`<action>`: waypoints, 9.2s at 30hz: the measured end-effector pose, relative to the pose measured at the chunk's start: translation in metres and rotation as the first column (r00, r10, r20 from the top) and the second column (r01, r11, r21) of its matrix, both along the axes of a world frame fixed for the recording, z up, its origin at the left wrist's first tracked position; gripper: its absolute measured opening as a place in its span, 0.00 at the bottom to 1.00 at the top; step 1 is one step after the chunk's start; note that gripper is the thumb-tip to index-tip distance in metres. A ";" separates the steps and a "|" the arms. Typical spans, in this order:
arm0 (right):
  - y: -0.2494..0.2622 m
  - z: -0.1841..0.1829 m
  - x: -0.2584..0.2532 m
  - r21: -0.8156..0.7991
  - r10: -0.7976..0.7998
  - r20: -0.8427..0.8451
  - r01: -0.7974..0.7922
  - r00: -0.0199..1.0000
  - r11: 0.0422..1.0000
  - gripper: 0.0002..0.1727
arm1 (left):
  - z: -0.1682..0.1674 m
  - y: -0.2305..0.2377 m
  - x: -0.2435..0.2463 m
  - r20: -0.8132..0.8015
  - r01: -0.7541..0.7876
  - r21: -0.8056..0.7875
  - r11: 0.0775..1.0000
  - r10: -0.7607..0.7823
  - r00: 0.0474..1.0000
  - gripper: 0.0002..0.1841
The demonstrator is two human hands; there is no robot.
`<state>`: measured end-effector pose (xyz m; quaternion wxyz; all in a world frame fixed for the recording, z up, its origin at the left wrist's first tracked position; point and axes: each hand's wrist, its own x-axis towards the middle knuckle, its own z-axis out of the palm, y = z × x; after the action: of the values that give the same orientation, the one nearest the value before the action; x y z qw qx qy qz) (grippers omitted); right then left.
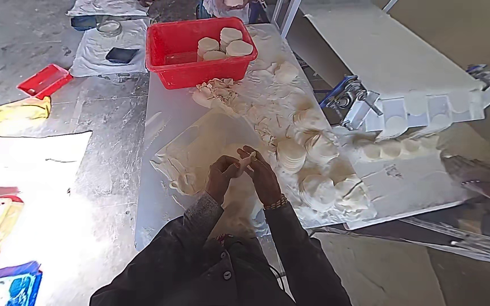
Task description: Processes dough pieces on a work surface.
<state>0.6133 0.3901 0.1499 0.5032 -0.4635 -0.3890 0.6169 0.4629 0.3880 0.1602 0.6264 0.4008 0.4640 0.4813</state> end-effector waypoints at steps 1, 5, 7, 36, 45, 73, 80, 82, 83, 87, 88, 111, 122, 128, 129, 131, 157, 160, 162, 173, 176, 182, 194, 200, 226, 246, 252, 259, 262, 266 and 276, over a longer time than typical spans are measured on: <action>-0.002 0.001 0.001 -0.050 -0.032 0.023 0.034 0.999 0.998 0.25 | -0.004 0.001 -0.002 -0.088 -0.012 0.120 0.993 0.022 0.996 0.06; -0.008 -0.002 0.005 -0.133 -0.001 -0.192 -0.025 0.981 0.991 0.19 | -0.004 0.004 -0.009 -0.051 -0.012 0.200 0.980 0.023 0.998 0.05; -0.007 -0.002 0.003 -0.141 -0.017 -0.262 -0.021 0.965 0.990 0.15 | -0.005 0.002 -0.015 -0.010 -0.020 0.144 0.989 0.021 1.000 0.06; -0.014 0.043 -0.007 0.379 -0.186 0.747 -0.180 0.638 0.908 0.11 | 0.025 -0.020 -0.008 0.237 -0.006 -0.141 0.990 0.040 0.971 0.18; -0.019 0.043 -0.014 0.326 -0.098 0.486 -0.076 0.868 0.942 0.09 | 0.035 -0.025 -0.015 0.309 -0.143 -0.375 0.916 0.269 0.912 0.12; -0.021 0.018 -0.025 0.012 -0.013 -0.078 0.014 0.997 1.000 0.19 | 0.014 -0.041 -0.051 0.276 -0.269 -0.107 0.957 0.289 0.917 0.12; -0.041 -0.002 -0.040 -0.219 0.220 -0.351 -0.309 0.910 0.926 0.32 | 0.009 -0.044 -0.066 0.311 -0.103 0.000 0.995 0.098 0.945 0.23; -0.042 -0.002 -0.049 -0.174 0.183 -0.443 -0.285 0.877 0.943 0.19 | 0.008 -0.045 -0.067 0.308 -0.098 0.005 0.995 0.091 0.947 0.22; -0.040 0.001 -0.051 -0.163 0.146 -0.455 -0.244 0.878 0.956 0.12 | 0.008 -0.046 -0.067 0.301 -0.109 0.004 0.994 0.102 0.948 0.22; -0.033 0.016 -0.053 -0.129 0.111 -0.288 -0.154 0.951 0.980 0.09 | 0.003 -0.051 -0.075 0.243 -0.139 0.001 0.990 0.135 0.961 0.20; -0.032 0.018 -0.054 -0.126 0.111 -0.254 -0.147 0.961 0.981 0.10 | 0.002 -0.052 -0.077 0.225 -0.138 0.001 0.990 0.135 0.965 0.20; -0.015 0.000 -0.084 -0.054 0.115 -0.042 -0.117 0.992 0.992 0.09 | -0.017 -0.066 -0.109 0.167 -0.256 -0.069 0.964 0.264 0.950 0.20; 0.012 -0.034 -0.079 -0.041 0.189 0.852 -0.299 0.487 0.954 0.20 | -0.065 -0.068 -0.152 -0.526 -0.288 -0.192 0.938 0.149 0.838 0.25; 0.003 -0.060 0.001 -0.215 0.220 0.975 -0.153 0.020 0.965 0.49 | -0.064 -0.095 -0.150 -0.548 -0.366 -0.117 0.923 0.248 0.799 0.18; 0.004 -0.066 0.008 -0.204 0.206 0.979 -0.171 -0.007 0.964 0.42 | -0.064 -0.093 -0.144 -0.563 -0.345 -0.086 0.935 0.240 0.791 0.18; 0.011 -0.071 0.017 -0.124 0.141 0.987 -0.205 0.073 0.971 0.27 | -0.061 -0.089 -0.128 -0.592 -0.258 -0.031 0.966 0.191 0.783 0.18; -0.031 -0.062 0.062 0.090 -0.018 0.908 -0.151 0.418 0.984 0.32 | -0.095 0.042 0.014 -0.808 0.360 0.220 0.907 -0.037 0.588 0.36; -0.038 -0.068 0.069 -0.142 0.200 0.906 -0.179 0.373 0.974 0.38 | -0.105 0.041 0.027 -0.900 0.507 0.043 0.861 -0.187 0.394 0.47; -0.022 -0.052 0.073 -0.065 0.141 0.845 -0.163 0.516 0.985 0.25 | -0.107 0.038 0.031 -0.873 0.559 0.063 0.827 -0.225 0.432 0.45; 0.201 -0.019 0.134 -0.265 0.268 0.940 -0.045 0.211 0.963 0.28 | -0.101 -0.020 0.018 -0.662 0.232 0.275 0.933 0.009 0.749 0.31; 0.209 -0.022 0.109 -0.351 0.370 0.921 -0.149 0.125 0.924 0.28 | -0.105 -0.034 0.020 -0.643 0.156 0.320 0.935 0.093 0.760 0.27; 0.211 -0.013 0.115 -0.150 0.214 0.817 -0.161 0.535 0.976 0.12 | -0.100 -0.050 0.014 -0.584 0.011 0.298 0.955 0.173 0.793 0.26; 0.090 0.034 0.077 -0.037 0.316 -0.079 -0.319 0.945 0.947 0.07 | -0.019 0.008 0.048 0.134 -0.093 -0.030 0.995 0.096 0.986 0.30; 0.040 0.020 0.059 -0.132 0.259 -0.120 -0.274 0.958 0.953 0.12 | 0.008 0.010 0.043 0.235 -0.274 -0.060 0.960 0.281 0.931 0.08; -0.080 0.032 -0.127 0.386 0.094 0.842 -0.714 0.532 0.584 0.14 | -0.007 -0.115 -0.111 0.545 -0.383 -0.473 0.793 0.605 0.580 0.21; -0.095 0.038 -0.149 0.403 0.072 0.805 -0.631 0.589 0.663 0.13 | 0.015 -0.171 -0.150 0.389 -0.233 -0.106 0.967 0.256 0.885 0.40; -0.106 0.039 -0.161 0.444 -0.016 0.829 -0.642 0.559 0.624 0.11 | 0.015 -0.175 -0.158 0.134 -0.167 0.012 0.986 0.164 0.977 0.44; -0.072 0.050 -0.142 -0.164 0.549 0.157 -0.526 0.821 0.834 0.09 | 0.011 -0.173 -0.170 0.368 -0.136 -0.177 0.975 0.193 0.910 0.31; -0.064 0.033 -0.133 -0.274 0.537 -0.057 -0.530 0.842 0.802 0.15 | 0.012 -0.169 -0.171 0.364 -0.153 -0.282 0.947 0.253 0.896 0.19; -0.071 0.016 -0.132 -0.259 0.612 -0.111 -0.618 0.783 0.742 0.11 | 0.009 -0.167 -0.168 0.370 -0.184 -0.334 0.924 0.308 0.877 0.10; -0.068 0.016 -0.125 -0.256 0.482 0.102 -0.446 0.870 0.858 0.05 | -0.017 -0.160 -0.165 0.239 -0.135 -0.319 0.938 0.218 0.946 0.10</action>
<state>0.4880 0.3217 0.1659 0.2502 -0.4583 -0.4569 0.7202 0.2978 0.2284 0.1431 0.6910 0.1882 0.4757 0.5107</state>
